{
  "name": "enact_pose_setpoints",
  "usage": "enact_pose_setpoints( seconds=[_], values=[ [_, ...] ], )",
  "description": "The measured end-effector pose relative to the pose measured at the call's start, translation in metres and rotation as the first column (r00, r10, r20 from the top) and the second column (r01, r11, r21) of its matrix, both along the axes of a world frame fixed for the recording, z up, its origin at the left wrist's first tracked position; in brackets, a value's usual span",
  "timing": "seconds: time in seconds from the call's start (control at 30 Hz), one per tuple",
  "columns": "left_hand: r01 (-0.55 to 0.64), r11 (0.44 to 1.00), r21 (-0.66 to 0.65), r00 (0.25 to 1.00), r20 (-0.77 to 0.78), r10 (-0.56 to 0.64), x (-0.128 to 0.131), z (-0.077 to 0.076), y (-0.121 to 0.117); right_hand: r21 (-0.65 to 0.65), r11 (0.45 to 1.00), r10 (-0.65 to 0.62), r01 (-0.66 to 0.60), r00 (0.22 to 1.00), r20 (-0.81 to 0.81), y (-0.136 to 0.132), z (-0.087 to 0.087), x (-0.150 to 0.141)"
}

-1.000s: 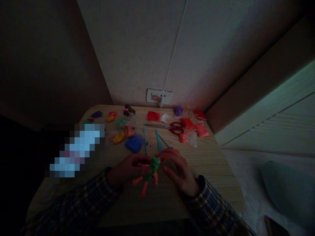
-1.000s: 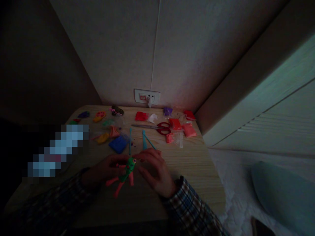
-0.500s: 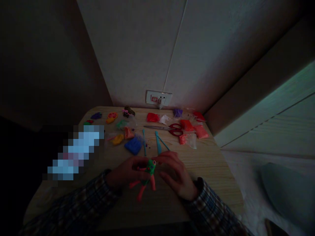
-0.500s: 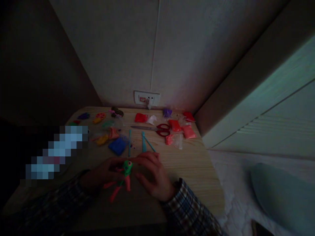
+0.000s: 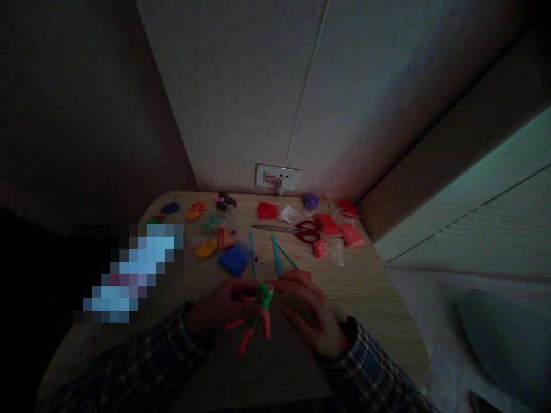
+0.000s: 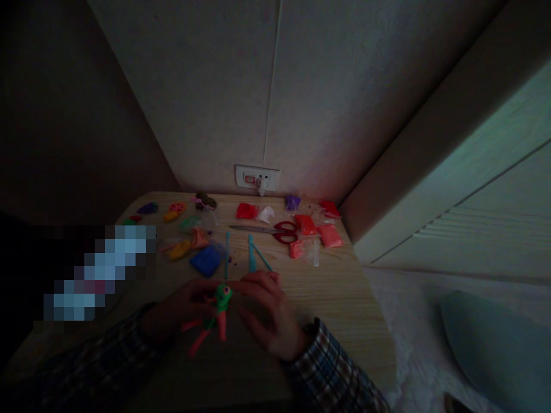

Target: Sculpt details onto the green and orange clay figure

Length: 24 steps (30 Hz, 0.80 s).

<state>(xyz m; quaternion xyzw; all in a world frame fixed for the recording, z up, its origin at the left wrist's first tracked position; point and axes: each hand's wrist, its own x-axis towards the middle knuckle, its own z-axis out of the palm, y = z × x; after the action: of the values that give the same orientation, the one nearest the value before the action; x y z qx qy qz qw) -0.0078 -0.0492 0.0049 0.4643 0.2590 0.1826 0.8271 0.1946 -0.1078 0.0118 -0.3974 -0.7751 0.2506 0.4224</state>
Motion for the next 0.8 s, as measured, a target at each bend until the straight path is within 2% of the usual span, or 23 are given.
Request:
enact_pose_setpoints(
  seconds=[0.17,0.3,0.47,0.6,0.8],
  values=[
    [-0.033,0.999,-0.011,0.999,0.009,0.033,0.0004,-0.0040,0.0005,-0.006,1.000,-0.025,0.025,1.000,0.007,-0.0006,-0.0015,0.0009],
    [-0.004,1.000,-0.018,1.000,0.006,0.004,-0.0005,-0.0051,0.0011,-0.006,1.000,-0.027,0.027,1.000,-0.004,-0.0009,-0.0030,0.0010],
    [-0.033,0.997,0.065,0.996,-0.077,0.038,-0.0026,-0.0008,0.0002,-0.009,1.000,-0.015,0.015,1.000,-0.011,-0.0006,-0.0026,0.0005],
    [-0.023,0.998,0.062,0.998,-0.057,0.026,-0.0026,-0.0018,0.0007,-0.007,1.000,0.004,-0.004,1.000,0.001,-0.0007,-0.0025,0.0007],
    [-0.160,0.985,0.068,0.984,-0.071,0.165,-0.0015,-0.0037,0.0017,-0.015,1.000,-0.012,0.012,1.000,0.002,-0.0020,-0.0021,-0.0013]
  ],
)
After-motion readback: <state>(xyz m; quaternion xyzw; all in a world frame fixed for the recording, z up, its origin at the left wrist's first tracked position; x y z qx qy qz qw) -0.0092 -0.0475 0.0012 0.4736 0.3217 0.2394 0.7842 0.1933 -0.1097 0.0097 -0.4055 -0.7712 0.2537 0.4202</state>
